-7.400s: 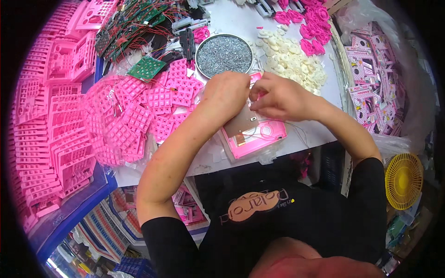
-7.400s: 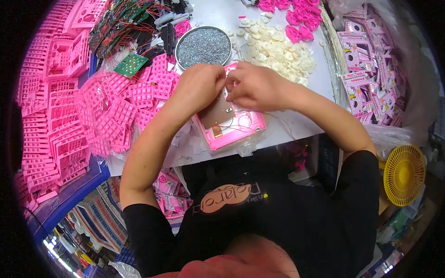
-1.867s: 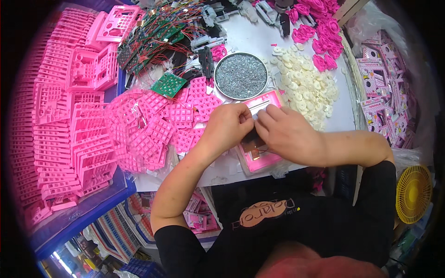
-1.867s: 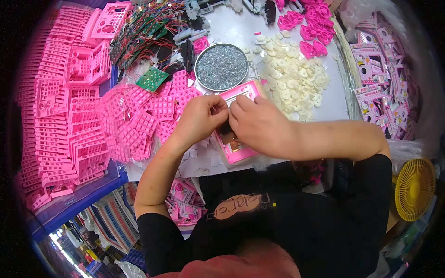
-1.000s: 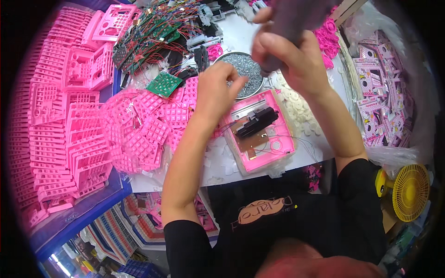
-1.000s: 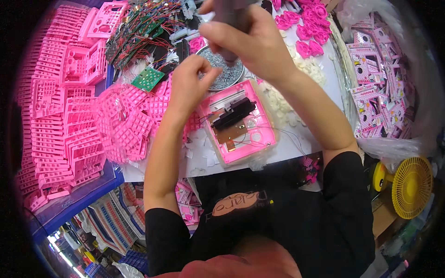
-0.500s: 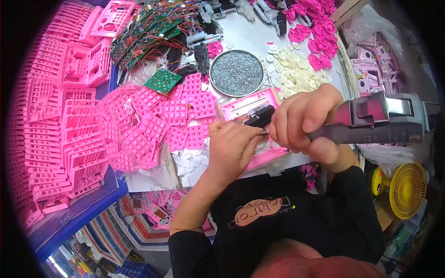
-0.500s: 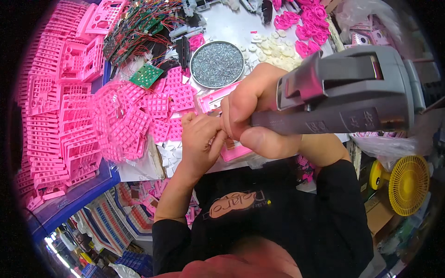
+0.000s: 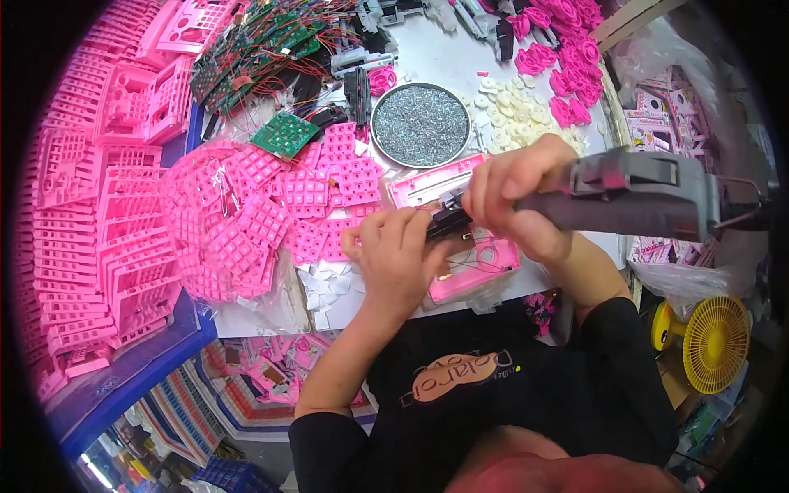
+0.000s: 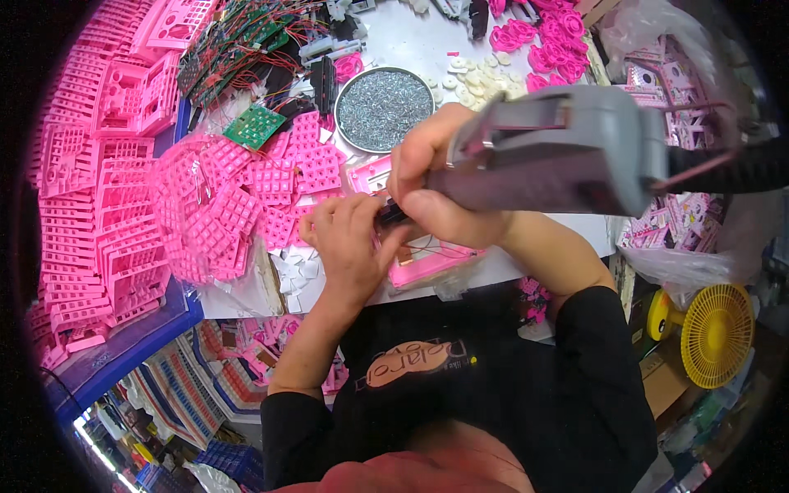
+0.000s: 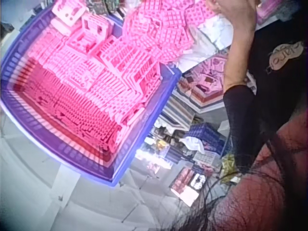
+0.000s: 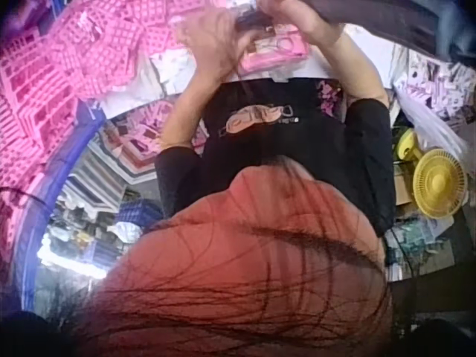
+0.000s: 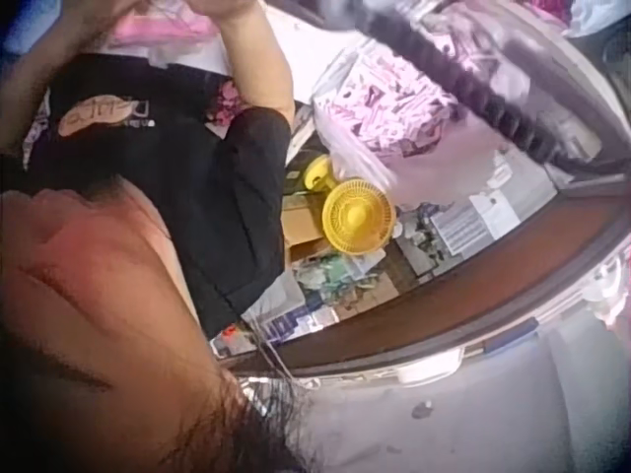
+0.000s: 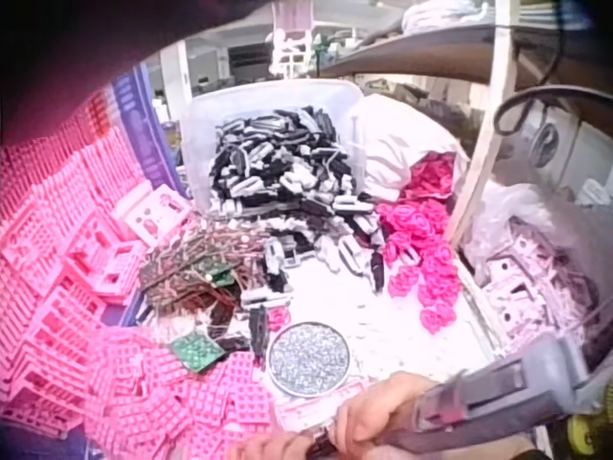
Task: Assembling a pink electronic toy by installing internal components and securing the housing with screws.
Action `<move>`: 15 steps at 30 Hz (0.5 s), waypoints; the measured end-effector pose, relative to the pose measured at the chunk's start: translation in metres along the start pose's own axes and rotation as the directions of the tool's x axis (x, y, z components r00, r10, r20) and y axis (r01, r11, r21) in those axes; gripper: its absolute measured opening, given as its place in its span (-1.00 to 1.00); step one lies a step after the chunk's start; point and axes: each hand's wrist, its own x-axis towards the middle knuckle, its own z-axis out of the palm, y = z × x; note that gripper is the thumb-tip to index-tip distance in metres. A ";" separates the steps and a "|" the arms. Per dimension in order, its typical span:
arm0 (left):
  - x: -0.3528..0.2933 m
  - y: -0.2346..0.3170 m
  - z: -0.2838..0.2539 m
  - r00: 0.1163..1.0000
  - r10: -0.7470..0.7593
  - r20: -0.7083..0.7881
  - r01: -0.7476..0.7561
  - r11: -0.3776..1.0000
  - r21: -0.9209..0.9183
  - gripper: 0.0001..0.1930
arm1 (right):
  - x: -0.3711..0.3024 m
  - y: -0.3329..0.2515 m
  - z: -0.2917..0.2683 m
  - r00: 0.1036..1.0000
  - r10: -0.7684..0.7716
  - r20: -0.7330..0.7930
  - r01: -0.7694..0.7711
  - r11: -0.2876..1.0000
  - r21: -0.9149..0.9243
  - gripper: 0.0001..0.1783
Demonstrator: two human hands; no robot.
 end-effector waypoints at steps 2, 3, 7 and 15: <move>-0.004 -0.007 0.005 1.000 0.023 0.002 -0.023 1.000 -0.002 -0.52 | -0.004 0.006 0.001 1.000 0.021 -0.012 -0.022 0.998 -0.061 -0.67; -0.004 -0.008 0.005 1.000 0.017 -0.005 -0.017 1.000 -0.014 -0.52 | -0.005 0.009 0.001 0.999 0.030 -0.018 -0.032 0.995 -0.092 -0.66; -0.006 -0.012 0.005 1.000 0.002 0.005 -0.002 1.000 -0.030 -0.53 | -0.003 0.014 0.000 0.999 0.024 0.023 -0.021 0.992 -0.126 -0.66; -0.009 -0.017 0.009 0.999 0.011 -0.037 -0.014 0.996 -0.091 -0.53 | -0.003 0.018 -0.001 0.993 0.084 0.084 -0.063 0.972 -0.227 -0.73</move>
